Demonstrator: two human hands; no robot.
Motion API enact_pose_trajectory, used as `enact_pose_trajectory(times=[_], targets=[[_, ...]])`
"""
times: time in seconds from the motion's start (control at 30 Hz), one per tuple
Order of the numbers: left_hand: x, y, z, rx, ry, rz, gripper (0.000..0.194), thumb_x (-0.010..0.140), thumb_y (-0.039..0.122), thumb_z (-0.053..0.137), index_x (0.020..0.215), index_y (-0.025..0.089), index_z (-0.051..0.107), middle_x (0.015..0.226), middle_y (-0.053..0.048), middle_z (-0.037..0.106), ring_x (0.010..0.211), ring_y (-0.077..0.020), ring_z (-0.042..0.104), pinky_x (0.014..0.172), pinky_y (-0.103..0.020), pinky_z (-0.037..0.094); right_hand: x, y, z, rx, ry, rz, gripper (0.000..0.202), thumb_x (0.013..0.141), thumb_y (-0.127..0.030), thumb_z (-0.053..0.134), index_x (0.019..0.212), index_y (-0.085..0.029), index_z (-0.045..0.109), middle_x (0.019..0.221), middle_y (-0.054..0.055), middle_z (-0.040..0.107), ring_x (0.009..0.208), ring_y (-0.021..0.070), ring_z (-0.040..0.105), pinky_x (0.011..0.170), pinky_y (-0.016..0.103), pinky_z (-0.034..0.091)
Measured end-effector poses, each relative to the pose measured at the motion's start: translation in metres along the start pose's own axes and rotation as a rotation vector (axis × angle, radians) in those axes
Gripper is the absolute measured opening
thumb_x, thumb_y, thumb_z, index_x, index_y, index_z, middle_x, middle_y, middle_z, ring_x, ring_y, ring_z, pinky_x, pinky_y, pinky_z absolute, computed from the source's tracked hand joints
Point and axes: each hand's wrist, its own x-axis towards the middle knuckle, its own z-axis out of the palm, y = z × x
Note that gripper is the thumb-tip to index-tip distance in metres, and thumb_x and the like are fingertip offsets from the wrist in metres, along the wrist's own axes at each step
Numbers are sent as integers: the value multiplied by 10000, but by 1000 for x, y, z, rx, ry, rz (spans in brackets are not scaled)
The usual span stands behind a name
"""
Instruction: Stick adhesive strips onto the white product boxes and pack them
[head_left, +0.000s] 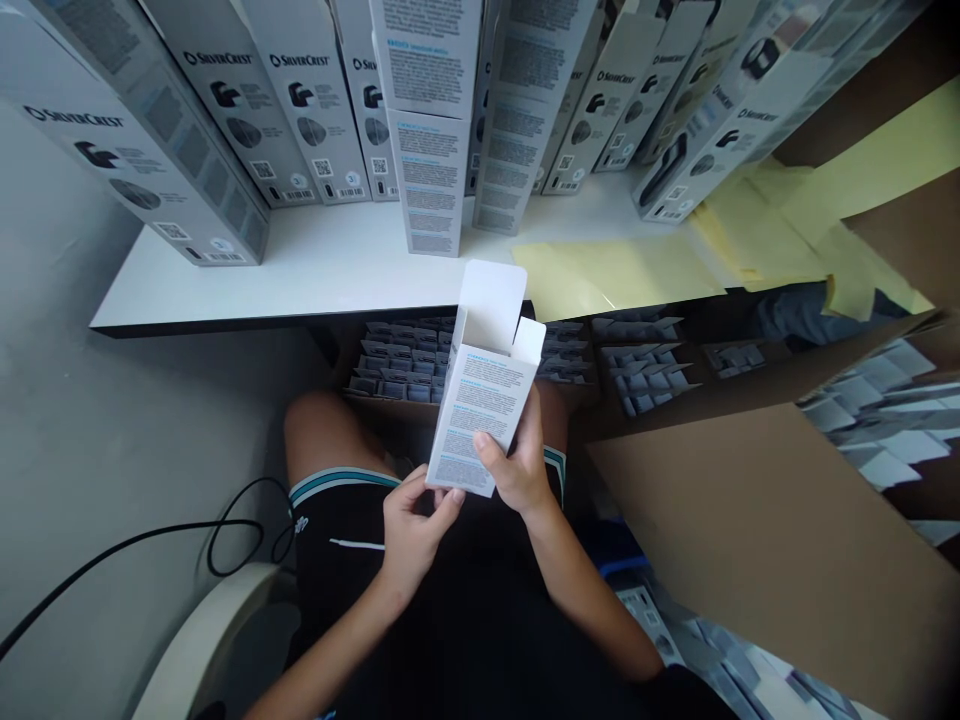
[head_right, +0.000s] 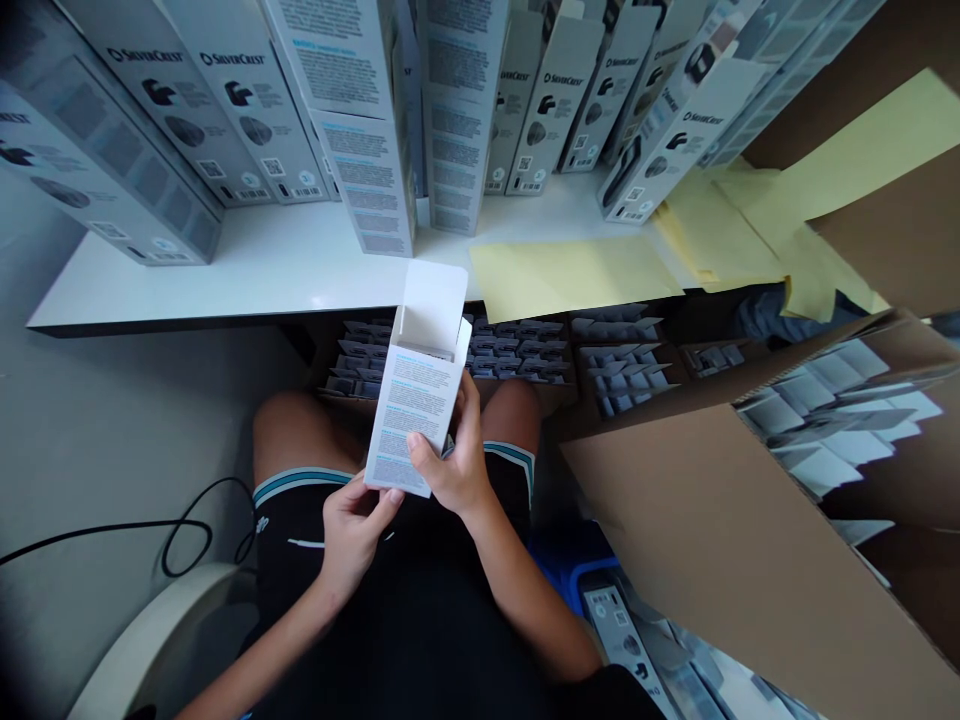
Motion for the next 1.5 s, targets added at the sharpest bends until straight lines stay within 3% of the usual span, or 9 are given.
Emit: enact_pose_trajectory(times=[0.13, 0.27, 0.4, 0.5, 0.67, 0.9, 1.1, 1.37, 1.5], targets=[[3, 1, -1, 50, 25, 27, 293, 826, 306, 717, 622, 176, 552, 651, 23, 529, 642, -131, 510, 646, -251, 413, 1, 2, 0, 0, 10, -15, 642, 841, -436, 690, 1376, -270, 377, 1301, 99, 564, 1140, 278, 602, 975, 437, 520], [11, -5, -4, 1, 137, 44, 380, 663, 294, 866, 835, 204, 539, 717, 50, 548, 659, -125, 539, 653, -237, 450, 1, 3, 2, -10, 18, -20, 625, 845, -489, 678, 1354, -262, 397, 1279, 99, 580, 1124, 279, 606, 963, 440, 526], [21, -16, -11, -16, 197, 303, 697, 575, 266, 922, 1143, 240, 520, 1094, -53, 600, 1005, -215, 612, 819, -310, 515, -1, 2, 5, 50, -6, 29, 580, 847, -510, 677, 1320, -278, 434, 1245, 81, 613, 1075, 268, 630, 925, 438, 549], [25, -17, -15, -55, 90, 447, 890, 608, 281, 907, 1358, 285, 429, 1435, -134, 465, 1342, -327, 477, 1011, -446, 492, -2, 2, 7, 77, -27, 77, 643, 839, -508, 690, 1368, -279, 405, 1279, 83, 606, 1106, 274, 624, 958, 457, 539], [24, -8, -19, -116, -156, 330, 1021, 729, 397, 802, 1553, 272, 212, 1560, -164, 379, 1422, -375, 415, 1130, -555, 419, -5, 2, 9, 146, -155, 174, 731, 839, -512, 694, 1436, -280, 341, 1314, 93, 596, 1190, 300, 604, 1029, 520, 509], [22, -3, -20, -141, -139, 372, 952, 745, 405, 784, 1541, 245, 286, 1501, -141, 473, 1355, -354, 503, 1126, -511, 448, -4, -8, 3, 183, -373, 231, 830, 878, -462, 677, 1529, -325, 181, 1458, 79, 509, 1308, 294, 540, 1078, 518, 485], [21, -4, -28, -73, -89, 378, 971, 715, 427, 828, 1525, 250, 321, 1478, -150, 490, 1326, -352, 530, 1082, -497, 488, -2, -14, -6, 212, -613, 256, 1144, 725, -345, 814, 1568, -308, 42, 1571, 95, 365, 1436, 319, 388, 1155, 527, 391], [22, -15, -38, 41, -17, 428, 953, 672, 460, 862, 1484, 253, 407, 1447, -159, 524, 1314, -366, 545, 1089, -533, 468, -1, -14, -6, 190, -713, 199, 1267, 638, -324, 885, 1571, -295, 28, 1587, 99, 338, 1463, 314, 344, 1207, 522, 301], [22, -14, -37, 59, -13, 409, 952, 681, 473, 853, 1488, 259, 396, 1452, -165, 523, 1313, -367, 547, 1076, -538, 480, -3, -12, -4, 195, -663, 230, 1113, 721, -276, 831, 1557, -308, 95, 1555, 89, 388, 1431, 292, 400, 1183, 505, 356]])
